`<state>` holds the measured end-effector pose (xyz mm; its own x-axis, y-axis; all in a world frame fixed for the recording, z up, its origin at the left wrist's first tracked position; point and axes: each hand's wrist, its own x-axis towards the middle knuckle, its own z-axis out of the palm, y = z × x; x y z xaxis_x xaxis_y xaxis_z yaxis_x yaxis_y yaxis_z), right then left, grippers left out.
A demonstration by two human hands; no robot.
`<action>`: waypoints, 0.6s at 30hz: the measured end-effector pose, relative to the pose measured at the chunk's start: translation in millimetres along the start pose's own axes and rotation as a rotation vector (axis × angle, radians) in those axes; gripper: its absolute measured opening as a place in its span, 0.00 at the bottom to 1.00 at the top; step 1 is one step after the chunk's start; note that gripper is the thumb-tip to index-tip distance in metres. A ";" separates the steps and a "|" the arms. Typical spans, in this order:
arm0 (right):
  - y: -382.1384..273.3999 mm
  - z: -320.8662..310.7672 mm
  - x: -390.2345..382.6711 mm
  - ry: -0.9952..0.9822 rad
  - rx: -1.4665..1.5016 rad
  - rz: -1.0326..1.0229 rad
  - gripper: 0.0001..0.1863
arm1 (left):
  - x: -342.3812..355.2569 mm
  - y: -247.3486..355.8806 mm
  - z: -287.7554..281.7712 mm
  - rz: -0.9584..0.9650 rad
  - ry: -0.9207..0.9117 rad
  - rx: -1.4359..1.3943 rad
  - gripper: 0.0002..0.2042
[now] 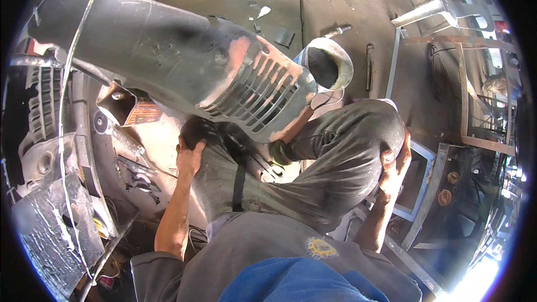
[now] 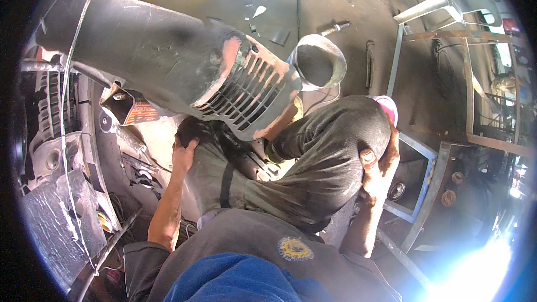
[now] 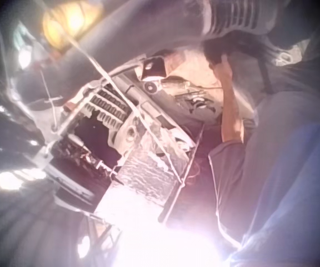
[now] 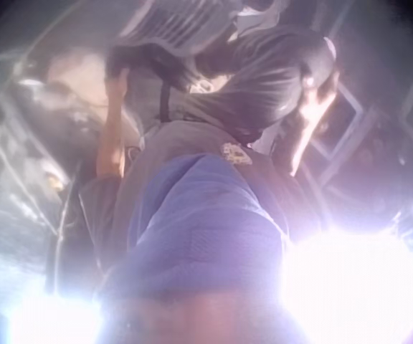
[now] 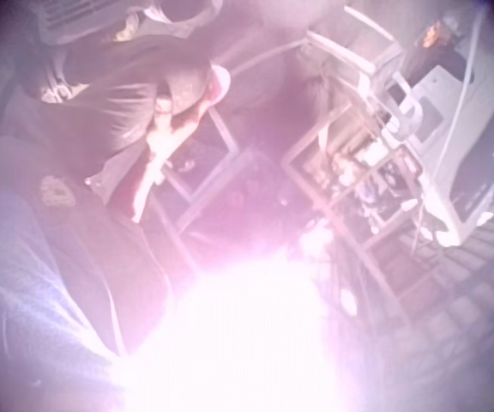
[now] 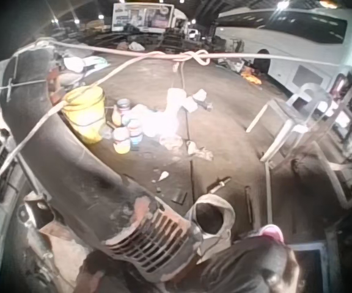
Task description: The person sits on the floor and uses a putty knife to scoop body filler from a can and apply it to a plastic car part. They spread the filler over the surface and into the grilles of the part.
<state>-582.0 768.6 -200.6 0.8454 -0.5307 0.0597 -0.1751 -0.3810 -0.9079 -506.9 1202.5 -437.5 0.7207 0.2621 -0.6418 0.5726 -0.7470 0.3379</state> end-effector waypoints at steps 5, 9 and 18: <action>-5.3 1.7 9.8 -0.074 -0.074 -0.041 0.51 | 1.5 -3.0 1.6 -0.027 0.028 0.043 0.53; -0.8 -17.0 24.2 -0.148 -0.232 -0.090 0.52 | 22.2 29.6 -2.5 -0.148 -0.033 0.091 0.49; -55.5 23.1 195.8 -0.501 -0.842 -0.307 0.23 | 118.6 -65.9 58.1 0.023 -0.031 -0.273 0.20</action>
<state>-395.1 703.3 -148.1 0.9932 -0.0178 -0.1154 -0.0502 -0.9572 -0.2850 -481.9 1247.4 -575.9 0.7249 0.2251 -0.6510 0.6434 -0.5587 0.5233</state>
